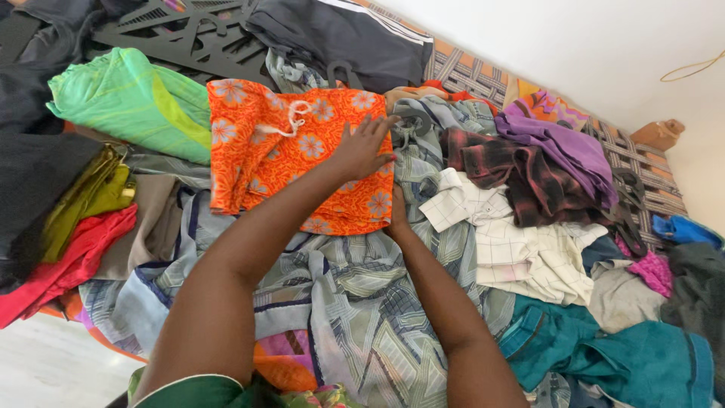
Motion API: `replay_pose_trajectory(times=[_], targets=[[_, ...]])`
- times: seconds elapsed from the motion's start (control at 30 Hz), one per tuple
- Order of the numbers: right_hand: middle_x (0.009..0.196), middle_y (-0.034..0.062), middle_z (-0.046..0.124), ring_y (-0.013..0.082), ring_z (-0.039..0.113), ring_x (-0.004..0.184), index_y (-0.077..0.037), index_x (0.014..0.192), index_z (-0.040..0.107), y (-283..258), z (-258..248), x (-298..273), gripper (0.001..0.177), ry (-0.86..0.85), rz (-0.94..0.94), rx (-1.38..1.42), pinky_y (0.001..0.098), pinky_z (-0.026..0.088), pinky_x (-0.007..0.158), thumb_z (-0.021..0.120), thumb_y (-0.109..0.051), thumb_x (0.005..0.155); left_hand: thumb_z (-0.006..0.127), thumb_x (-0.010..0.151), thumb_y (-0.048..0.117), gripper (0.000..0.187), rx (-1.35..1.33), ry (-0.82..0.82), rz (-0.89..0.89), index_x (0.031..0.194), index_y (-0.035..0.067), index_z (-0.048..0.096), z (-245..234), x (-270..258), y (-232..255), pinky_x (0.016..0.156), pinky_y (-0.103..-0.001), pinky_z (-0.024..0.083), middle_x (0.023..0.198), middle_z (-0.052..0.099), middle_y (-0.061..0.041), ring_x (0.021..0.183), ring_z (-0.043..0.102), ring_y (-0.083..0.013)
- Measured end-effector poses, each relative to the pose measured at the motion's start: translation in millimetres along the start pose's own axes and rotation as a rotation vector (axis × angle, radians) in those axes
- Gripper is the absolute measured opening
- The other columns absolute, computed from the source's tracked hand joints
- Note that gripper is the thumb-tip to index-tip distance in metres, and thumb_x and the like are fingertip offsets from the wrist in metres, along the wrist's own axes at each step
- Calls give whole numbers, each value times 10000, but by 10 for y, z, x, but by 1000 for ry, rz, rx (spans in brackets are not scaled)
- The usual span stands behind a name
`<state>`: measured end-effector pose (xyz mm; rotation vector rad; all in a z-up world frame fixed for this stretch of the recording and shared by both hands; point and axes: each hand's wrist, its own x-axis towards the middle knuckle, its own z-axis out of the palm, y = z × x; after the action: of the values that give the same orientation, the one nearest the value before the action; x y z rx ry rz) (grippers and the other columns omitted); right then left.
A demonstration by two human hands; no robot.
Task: The person places several folded garments onto black plastic hangers one by one. They handle a plaid shirt, a white shirt, a purple garment, and an orange patterned garment, securing each on a hanger and setting it aside.
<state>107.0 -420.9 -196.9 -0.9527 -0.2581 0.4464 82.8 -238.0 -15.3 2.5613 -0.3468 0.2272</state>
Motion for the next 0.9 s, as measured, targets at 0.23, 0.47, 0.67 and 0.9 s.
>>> replay_pose_trajectory(times=[0.23, 0.47, 0.67, 0.9], targets=[[1167, 137, 723, 228, 724, 990, 29, 1242, 636, -67, 162, -47, 325, -24, -55, -85, 369, 589, 882, 498, -168, 1024, 739, 827, 263, 912, 814, 76, -302, 1604, 165, 271, -604, -589, -788, 752, -503, 534, 1404, 476, -158, 1237, 506, -370], [1187, 147, 714, 232, 717, 998, 41, 1267, 626, -95, 207, -33, 329, -24, -72, -152, 376, 592, 878, 505, -170, 1045, 728, 855, 267, 872, 662, 72, -533, 1596, 154, 284, -898, -973, -1238, 732, -524, 562, 1248, 567, -241, 1045, 620, -403], [1203, 157, 714, 237, 723, 1010, 48, 1270, 623, -130, 233, -23, 346, -36, -58, -136, 374, 596, 885, 489, -181, 1048, 761, 854, 140, 766, 137, 338, -432, 1530, 133, 400, -1514, -1067, -1714, 853, -519, 552, 1082, 723, -256, 1022, 688, -410], [1209, 163, 718, 242, 727, 1016, 56, 1275, 622, -74, 142, -14, 357, -21, -52, -109, 372, 593, 898, 477, -181, 1051, 852, 735, 179, 953, 656, 618, -829, 1535, 43, 352, -2491, -1848, -2183, 705, -449, 571, 1269, 591, -266, 1026, 647, -412]])
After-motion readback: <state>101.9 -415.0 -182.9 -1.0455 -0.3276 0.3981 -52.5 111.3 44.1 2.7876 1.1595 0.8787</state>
